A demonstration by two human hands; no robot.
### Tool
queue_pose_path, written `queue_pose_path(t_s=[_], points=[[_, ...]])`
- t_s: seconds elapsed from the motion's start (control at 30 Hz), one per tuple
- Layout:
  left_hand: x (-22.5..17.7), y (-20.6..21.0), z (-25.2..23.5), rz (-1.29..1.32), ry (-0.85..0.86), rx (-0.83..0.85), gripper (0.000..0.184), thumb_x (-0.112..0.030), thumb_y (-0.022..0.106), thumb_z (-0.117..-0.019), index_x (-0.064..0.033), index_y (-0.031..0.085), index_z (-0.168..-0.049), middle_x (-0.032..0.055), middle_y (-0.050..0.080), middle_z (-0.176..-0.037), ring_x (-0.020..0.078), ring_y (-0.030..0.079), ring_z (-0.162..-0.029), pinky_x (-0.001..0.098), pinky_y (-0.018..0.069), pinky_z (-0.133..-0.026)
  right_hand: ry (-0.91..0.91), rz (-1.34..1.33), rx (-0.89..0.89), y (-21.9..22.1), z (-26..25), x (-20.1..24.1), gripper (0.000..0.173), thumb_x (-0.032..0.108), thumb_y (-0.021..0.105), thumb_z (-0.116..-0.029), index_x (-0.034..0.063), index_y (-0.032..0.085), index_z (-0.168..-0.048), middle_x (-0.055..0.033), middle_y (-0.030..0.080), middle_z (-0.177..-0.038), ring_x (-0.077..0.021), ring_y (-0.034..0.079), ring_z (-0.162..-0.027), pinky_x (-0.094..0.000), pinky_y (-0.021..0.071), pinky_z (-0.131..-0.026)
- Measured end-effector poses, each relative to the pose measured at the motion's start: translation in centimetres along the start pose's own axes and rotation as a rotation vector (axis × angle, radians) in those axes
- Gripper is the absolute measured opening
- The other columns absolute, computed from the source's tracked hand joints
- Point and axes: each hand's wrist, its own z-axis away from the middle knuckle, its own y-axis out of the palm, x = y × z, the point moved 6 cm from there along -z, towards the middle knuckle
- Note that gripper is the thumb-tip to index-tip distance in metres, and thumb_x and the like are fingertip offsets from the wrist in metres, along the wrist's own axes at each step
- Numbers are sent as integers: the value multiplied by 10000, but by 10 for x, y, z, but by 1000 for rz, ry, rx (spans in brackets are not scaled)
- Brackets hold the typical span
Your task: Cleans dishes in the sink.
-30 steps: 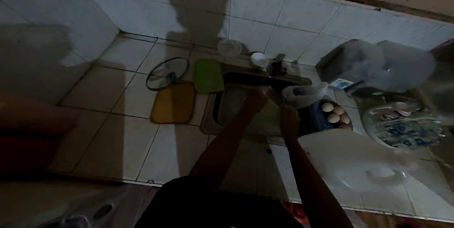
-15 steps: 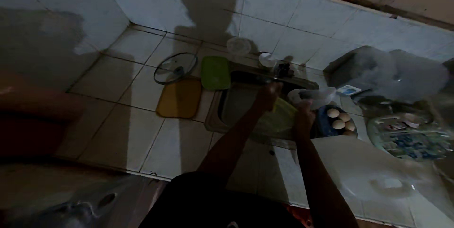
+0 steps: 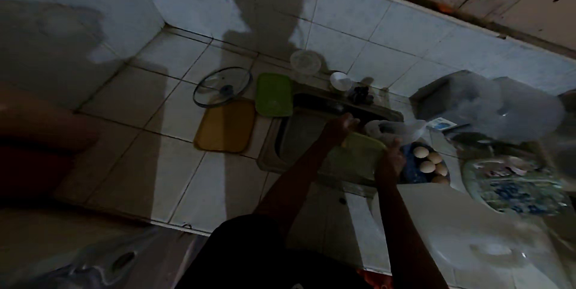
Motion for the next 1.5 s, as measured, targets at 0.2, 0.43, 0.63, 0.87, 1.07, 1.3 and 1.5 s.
queue_pose_path(t_s=[0.2,0.43,0.63,0.87,1.07,1.3,1.5], points=[[46,-27,23,440,-298,-152,544,-447,413,-1098,-44,527,-1445,221,553,-1435,361,543,-1293,533,436,-1074,184,-225,-28,-3,0,-14,660,484,277,-1112,-80,587,-1261,-247,624,-1181,-285,627,-1046,-476,511,-917],[55,-1,63,697,-566,-438,447,-206,324,-1137,54,427,-1486,267,472,-1495,322,493,-1358,436,409,-1129,273,-224,19,21,0,-37,650,427,129,-1127,-29,357,-1530,-280,429,-1523,-376,450,-1405,-532,378,-1140],[41,17,44,362,-654,-532,412,-179,410,-1118,78,479,-1431,318,563,-1372,409,582,-1253,492,463,-1068,286,-420,34,34,15,-44,595,421,262,-1127,-55,484,-1407,-261,576,-1259,-298,606,-1068,-465,510,-924],[-5,51,25,-2,-192,-172,486,-96,469,-1071,7,402,-1541,263,572,-1423,372,595,-1286,479,457,-1108,253,-204,161,19,7,-36,609,424,322,-1121,-103,605,-1239,-278,637,-1152,-327,635,-1014,-482,516,-903],[-4,69,54,-161,88,-45,490,-50,454,-1063,50,388,-1538,251,394,-1590,382,497,-1405,454,418,-1151,352,-203,212,10,-4,-43,636,434,278,-1124,-89,463,-1436,-311,515,-1418,-390,538,-1289,-525,430,-1068],[1,62,52,-227,79,12,485,-38,415,-1066,50,378,-1542,264,377,-1594,386,447,-1445,450,376,-1188,342,-125,276,9,-3,-34,601,418,303,-1124,-74,508,-1402,-288,549,-1385,-368,558,-1263,-504,442,-1050],[7,60,65,-205,195,53,440,6,450,-1043,58,479,-1480,242,458,-1549,364,476,-1427,441,379,-1191,392,-308,267,13,-8,-47,545,381,363,-1120,-53,467,-1433,-269,544,-1365,-327,570,-1195,-473,476,-996]])
